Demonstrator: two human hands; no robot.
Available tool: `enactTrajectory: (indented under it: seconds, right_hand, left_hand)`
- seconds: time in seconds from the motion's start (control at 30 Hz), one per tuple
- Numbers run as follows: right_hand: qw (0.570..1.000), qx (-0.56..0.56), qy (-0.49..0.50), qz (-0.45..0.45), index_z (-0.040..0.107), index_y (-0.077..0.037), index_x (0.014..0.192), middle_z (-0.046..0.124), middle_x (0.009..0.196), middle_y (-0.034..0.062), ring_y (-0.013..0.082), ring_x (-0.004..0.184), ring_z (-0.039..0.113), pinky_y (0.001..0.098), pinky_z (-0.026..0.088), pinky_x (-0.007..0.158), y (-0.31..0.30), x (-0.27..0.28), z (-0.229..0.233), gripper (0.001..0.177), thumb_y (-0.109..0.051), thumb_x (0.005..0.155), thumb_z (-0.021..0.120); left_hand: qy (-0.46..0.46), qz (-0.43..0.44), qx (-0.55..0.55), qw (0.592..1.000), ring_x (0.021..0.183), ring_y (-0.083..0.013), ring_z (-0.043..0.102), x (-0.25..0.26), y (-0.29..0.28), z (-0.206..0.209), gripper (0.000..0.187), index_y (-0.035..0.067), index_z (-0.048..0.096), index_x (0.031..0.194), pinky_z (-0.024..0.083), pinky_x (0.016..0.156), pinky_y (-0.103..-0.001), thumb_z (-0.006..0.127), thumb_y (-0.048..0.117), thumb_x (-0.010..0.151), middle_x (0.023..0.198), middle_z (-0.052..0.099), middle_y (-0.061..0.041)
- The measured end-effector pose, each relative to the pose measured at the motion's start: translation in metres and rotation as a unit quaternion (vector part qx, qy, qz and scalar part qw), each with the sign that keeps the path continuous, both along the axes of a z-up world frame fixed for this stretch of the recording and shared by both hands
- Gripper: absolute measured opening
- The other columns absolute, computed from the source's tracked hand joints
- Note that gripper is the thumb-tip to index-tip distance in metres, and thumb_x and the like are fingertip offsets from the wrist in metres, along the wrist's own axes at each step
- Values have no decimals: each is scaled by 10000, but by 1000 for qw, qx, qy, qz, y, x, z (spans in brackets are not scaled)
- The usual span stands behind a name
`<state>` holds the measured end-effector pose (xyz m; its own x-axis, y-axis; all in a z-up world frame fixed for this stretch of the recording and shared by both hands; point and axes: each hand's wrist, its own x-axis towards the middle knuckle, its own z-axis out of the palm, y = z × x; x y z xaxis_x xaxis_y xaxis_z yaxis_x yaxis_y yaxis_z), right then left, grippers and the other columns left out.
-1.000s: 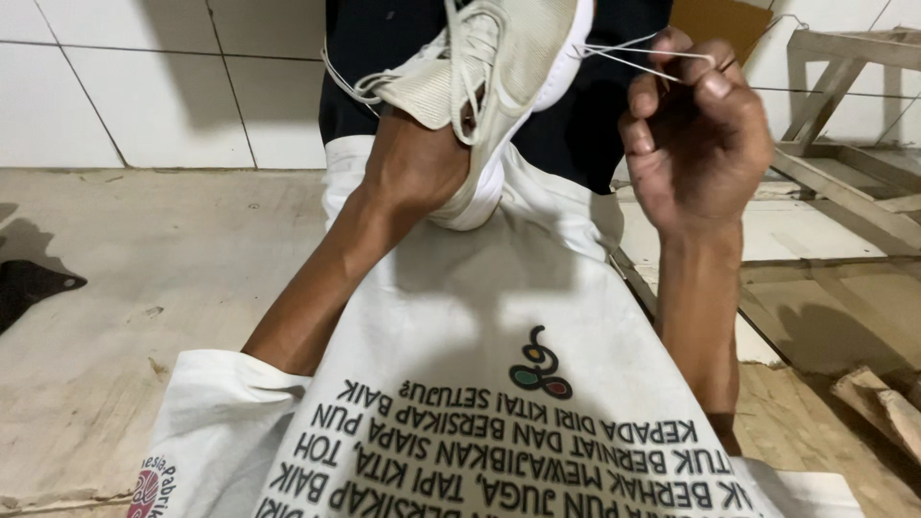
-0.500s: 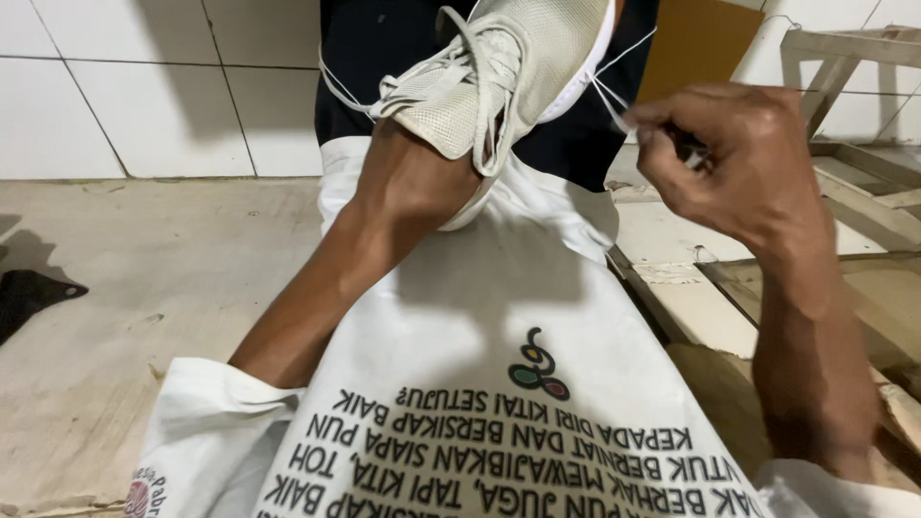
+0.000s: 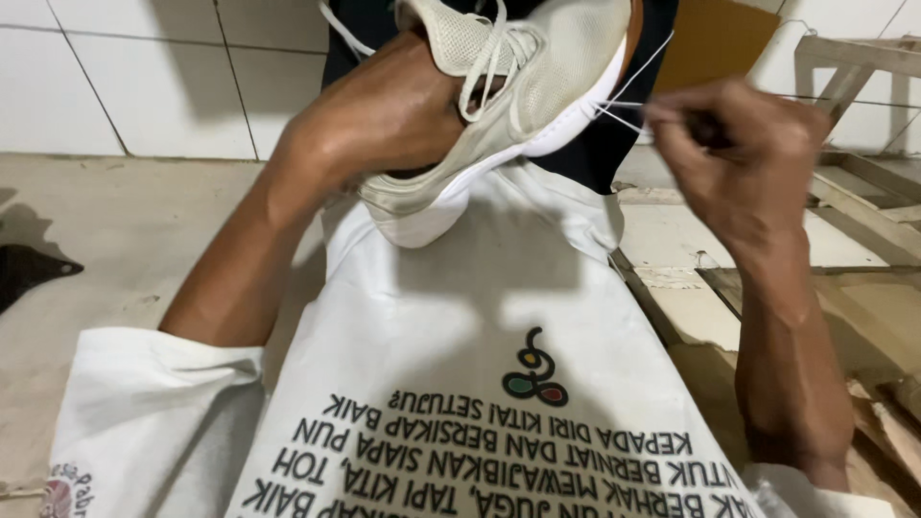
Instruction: The person sits on the floor and sews a white sneaker using a needle and white thread. They repeatedly insert the needle into the shoe's sole and pull the thread through to secure the stitching.
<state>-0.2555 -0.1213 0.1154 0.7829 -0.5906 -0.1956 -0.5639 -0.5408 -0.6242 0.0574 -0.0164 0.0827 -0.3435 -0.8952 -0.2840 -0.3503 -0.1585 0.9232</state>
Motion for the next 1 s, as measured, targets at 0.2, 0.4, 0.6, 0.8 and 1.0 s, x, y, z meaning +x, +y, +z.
enactTrajectory:
  seconds: [0.2,0.4,0.6,0.8,1.0]
  right_hand:
    - [1000,-5,-16,24,749,125,1050,781,974,225,236,754,711,335,565,615,-2,1,9,107,184,1139,759]
    - [966,-148,104,183,793,-169,1103,800,955,8,160,866,769,308,569,630,-3,12,10,78,-102,1143,800]
    - [975,-134,70,166,828,-54,1335,809,949,98,202,727,720,332,562,604,-8,42,7,310,30,1083,666]
    - [994,12,-79,73,793,95,1197,810,1124,202,269,910,773,352,578,712,8,80,-12,172,83,1060,897]
    - [988,22,-128,-83,695,185,1112,733,1010,287,261,788,648,333,501,656,15,33,-7,86,196,1165,762]
  left_hand:
    - [10,-51,67,996,876,-325,630,-3,-1,-31,197,62,610,1065,469,729,-446,611,96,871,1025,698,-162]
    - [-20,-19,32,999,894,-414,650,12,-3,-11,217,63,606,1086,455,672,-499,557,7,883,1009,693,-180]
    - [-169,13,-120,978,544,-383,512,28,6,15,71,14,596,881,330,457,-473,606,-54,861,729,596,-190]
    - [-140,22,-102,985,644,-396,575,42,1,38,63,-12,651,1036,373,505,-494,623,22,991,885,685,-218]
    - [19,-35,10,999,846,-280,661,35,4,-7,140,46,638,1052,449,640,-422,543,61,950,1018,737,-128]
